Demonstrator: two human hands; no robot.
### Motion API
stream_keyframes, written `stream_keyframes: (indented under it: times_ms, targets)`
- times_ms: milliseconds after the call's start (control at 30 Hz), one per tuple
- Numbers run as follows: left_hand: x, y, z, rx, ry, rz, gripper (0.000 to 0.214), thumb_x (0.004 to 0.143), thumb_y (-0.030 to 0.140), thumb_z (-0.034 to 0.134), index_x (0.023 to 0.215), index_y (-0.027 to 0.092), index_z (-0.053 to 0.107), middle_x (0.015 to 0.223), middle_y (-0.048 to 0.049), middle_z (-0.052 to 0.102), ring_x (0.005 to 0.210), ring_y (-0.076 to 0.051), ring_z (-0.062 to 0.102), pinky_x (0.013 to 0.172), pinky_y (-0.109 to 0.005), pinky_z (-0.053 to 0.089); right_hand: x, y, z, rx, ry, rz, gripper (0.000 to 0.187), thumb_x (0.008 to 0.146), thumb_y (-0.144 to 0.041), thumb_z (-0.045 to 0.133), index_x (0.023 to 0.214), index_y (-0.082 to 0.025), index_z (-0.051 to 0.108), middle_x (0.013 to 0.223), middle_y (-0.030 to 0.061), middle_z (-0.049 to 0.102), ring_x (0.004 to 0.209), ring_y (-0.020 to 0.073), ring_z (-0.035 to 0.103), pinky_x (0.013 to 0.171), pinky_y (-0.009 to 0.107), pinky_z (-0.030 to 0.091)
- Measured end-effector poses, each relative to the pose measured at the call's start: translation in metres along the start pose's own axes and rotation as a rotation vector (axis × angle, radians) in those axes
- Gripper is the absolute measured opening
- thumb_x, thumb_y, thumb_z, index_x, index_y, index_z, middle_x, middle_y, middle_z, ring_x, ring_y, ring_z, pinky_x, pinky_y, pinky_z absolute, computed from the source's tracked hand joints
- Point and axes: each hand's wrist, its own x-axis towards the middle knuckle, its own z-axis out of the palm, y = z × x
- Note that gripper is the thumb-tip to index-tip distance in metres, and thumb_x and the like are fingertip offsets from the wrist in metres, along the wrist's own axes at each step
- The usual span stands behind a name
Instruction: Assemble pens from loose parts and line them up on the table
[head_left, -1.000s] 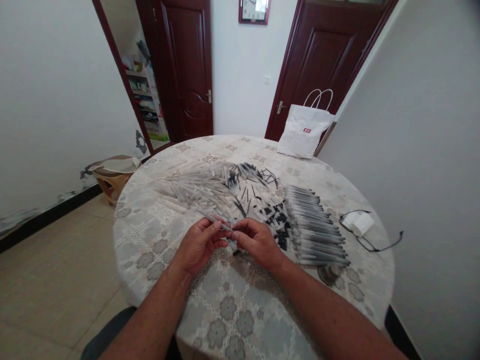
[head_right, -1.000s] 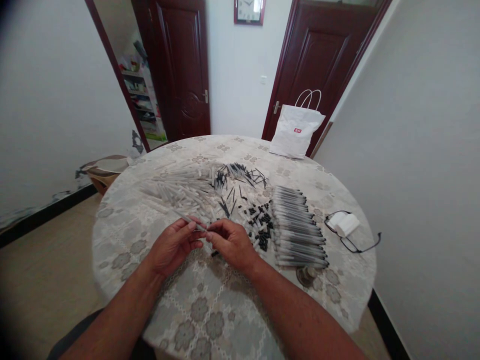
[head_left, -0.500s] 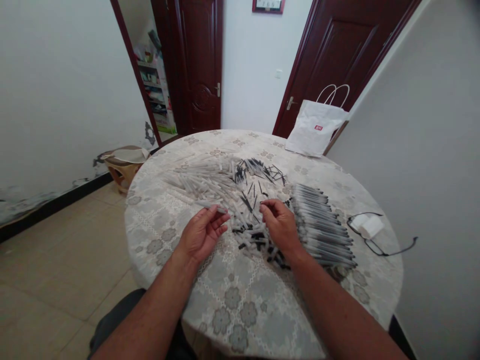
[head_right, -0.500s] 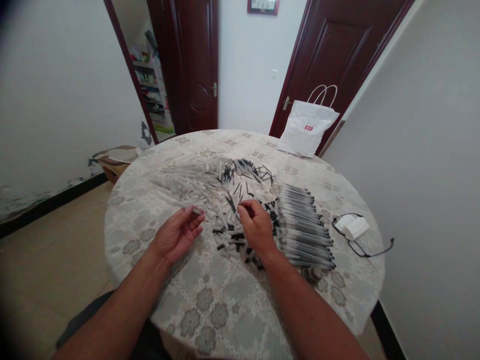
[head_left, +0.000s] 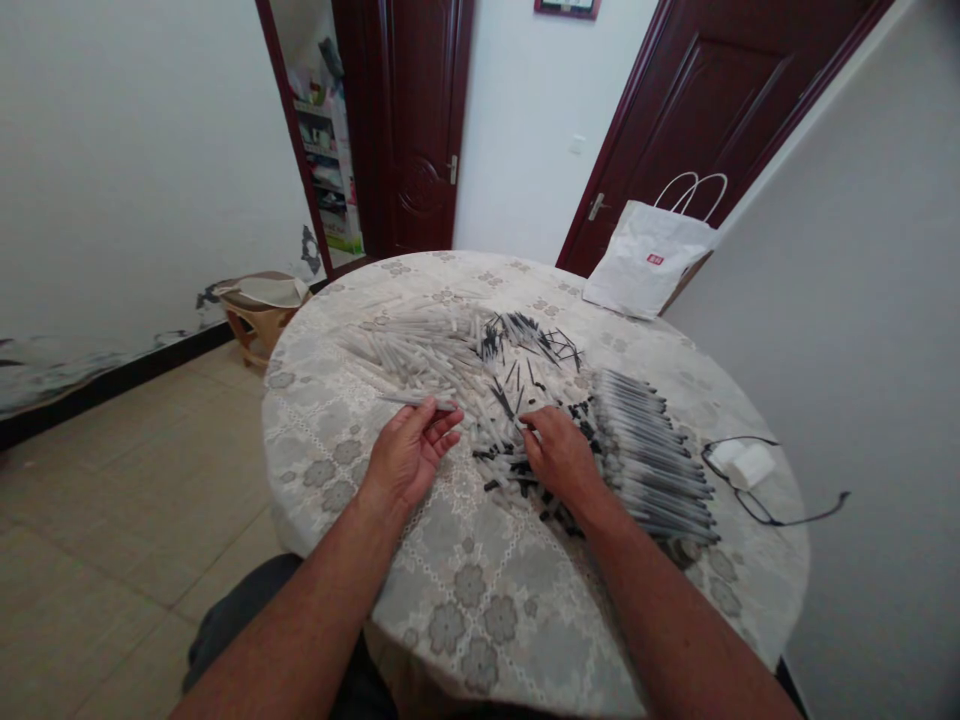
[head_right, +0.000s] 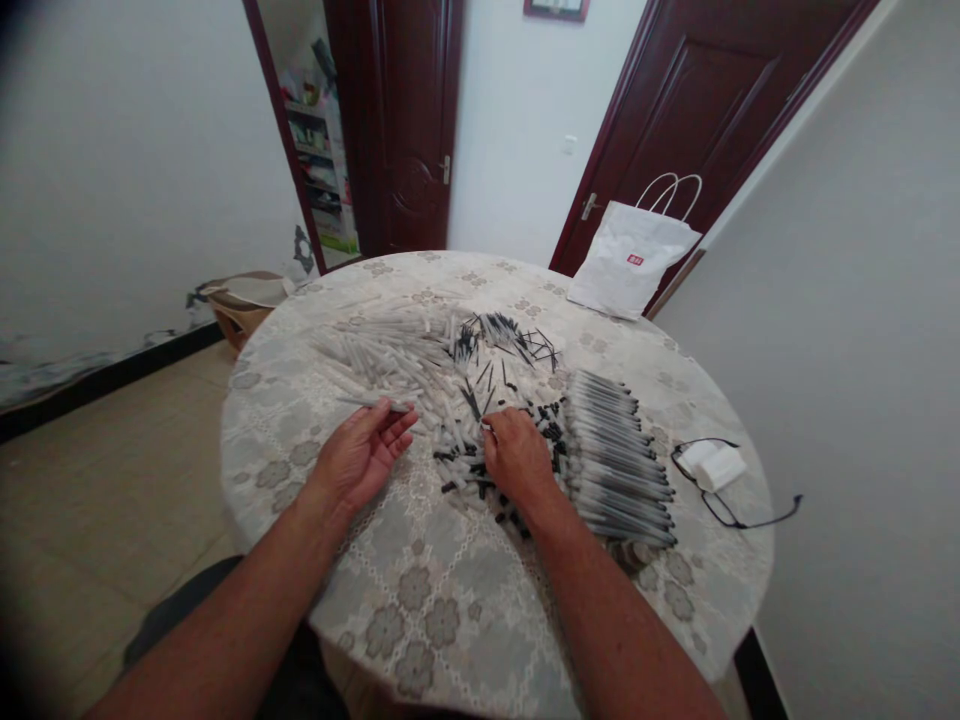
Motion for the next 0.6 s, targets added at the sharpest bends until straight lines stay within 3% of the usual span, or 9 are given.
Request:
stream_keyframes:
  times_ms: [300,600]
  targets:
    - [-0.001,-0.002,0.0,0.035,-0.026,0.031,0.019,0.083,0.024,0.076,0.088,0.014,0.061,0.091,-0.0081,0.073,0.085,-0.019,0.073,0.06,-0.023,0.059,-0.002,-0.025,-0.026,0.064,-0.201,-0.15,0.012,0.093,-0.022,0.058,0.1,-0.017,0.068,0.095,0.0086,0.063,0.093,0.0212,0.057,0.086,0.032,0.044]
    - [-0.003,-0.002,0.002,0.049,-0.017,0.041,0.022,0.081,0.027,0.077,0.086,0.015,0.06,0.088,-0.0067,0.072,0.084,-0.019,0.073,0.058,-0.022,0.056,-0.005,-0.058,-0.015,-0.01,-0.308,-0.213,0.016,0.098,-0.027,0.056,0.099,-0.02,0.071,0.094,0.0074,0.061,0.093,0.0207,0.054,0.084,0.031,0.041]
